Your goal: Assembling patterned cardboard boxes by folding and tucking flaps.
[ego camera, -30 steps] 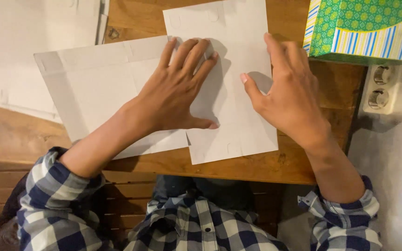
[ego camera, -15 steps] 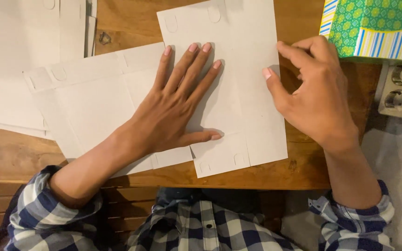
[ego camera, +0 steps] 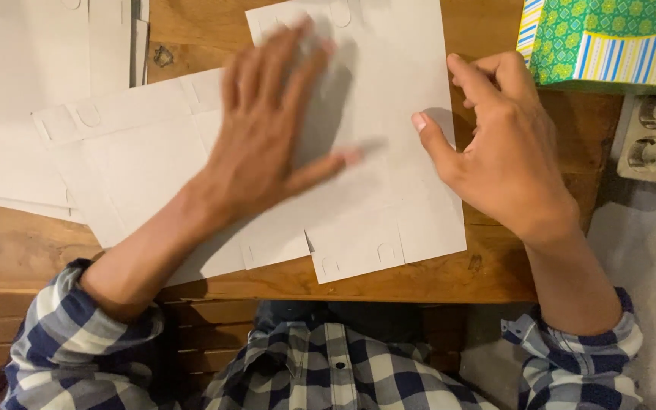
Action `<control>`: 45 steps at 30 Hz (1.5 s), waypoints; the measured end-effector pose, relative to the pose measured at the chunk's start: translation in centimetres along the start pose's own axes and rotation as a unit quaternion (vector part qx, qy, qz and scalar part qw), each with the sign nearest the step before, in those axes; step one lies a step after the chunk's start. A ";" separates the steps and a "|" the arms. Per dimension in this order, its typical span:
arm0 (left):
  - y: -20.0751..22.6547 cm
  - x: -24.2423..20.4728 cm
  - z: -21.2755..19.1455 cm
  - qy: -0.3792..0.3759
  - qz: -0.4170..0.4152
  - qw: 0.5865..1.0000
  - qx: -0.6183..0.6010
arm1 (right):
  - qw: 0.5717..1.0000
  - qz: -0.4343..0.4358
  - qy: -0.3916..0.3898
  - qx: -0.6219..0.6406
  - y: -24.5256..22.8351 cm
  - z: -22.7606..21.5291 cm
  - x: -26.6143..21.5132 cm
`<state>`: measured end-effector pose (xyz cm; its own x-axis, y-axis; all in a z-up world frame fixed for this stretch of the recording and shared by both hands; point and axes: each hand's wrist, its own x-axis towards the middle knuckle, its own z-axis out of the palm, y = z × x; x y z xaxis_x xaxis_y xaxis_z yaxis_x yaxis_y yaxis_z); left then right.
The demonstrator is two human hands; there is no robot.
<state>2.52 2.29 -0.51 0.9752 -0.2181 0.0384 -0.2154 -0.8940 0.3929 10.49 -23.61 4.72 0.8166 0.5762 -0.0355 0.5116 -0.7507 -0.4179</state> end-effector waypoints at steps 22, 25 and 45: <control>-3.8 0.9 -4.1 0.241 0.119 0.924 -0.272 | 0.994 -0.033 0.036 0.099 0.0 0.6 0.5; -4.1 0.5 -4.0 0.258 0.097 0.928 -0.253 | 0.986 0.022 0.005 0.164 -0.8 0.2 0.5; 1.7 -1.2 -1.3 0.062 0.195 0.973 0.104 | 0.953 -0.087 0.012 0.291 -2.6 -0.1 0.3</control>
<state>1.09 1.54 1.26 0.8135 -0.5184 0.2636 -0.5628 -0.8159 0.1327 9.42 -21.56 5.84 0.7428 0.6623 0.0982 0.4099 -0.3339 -0.8488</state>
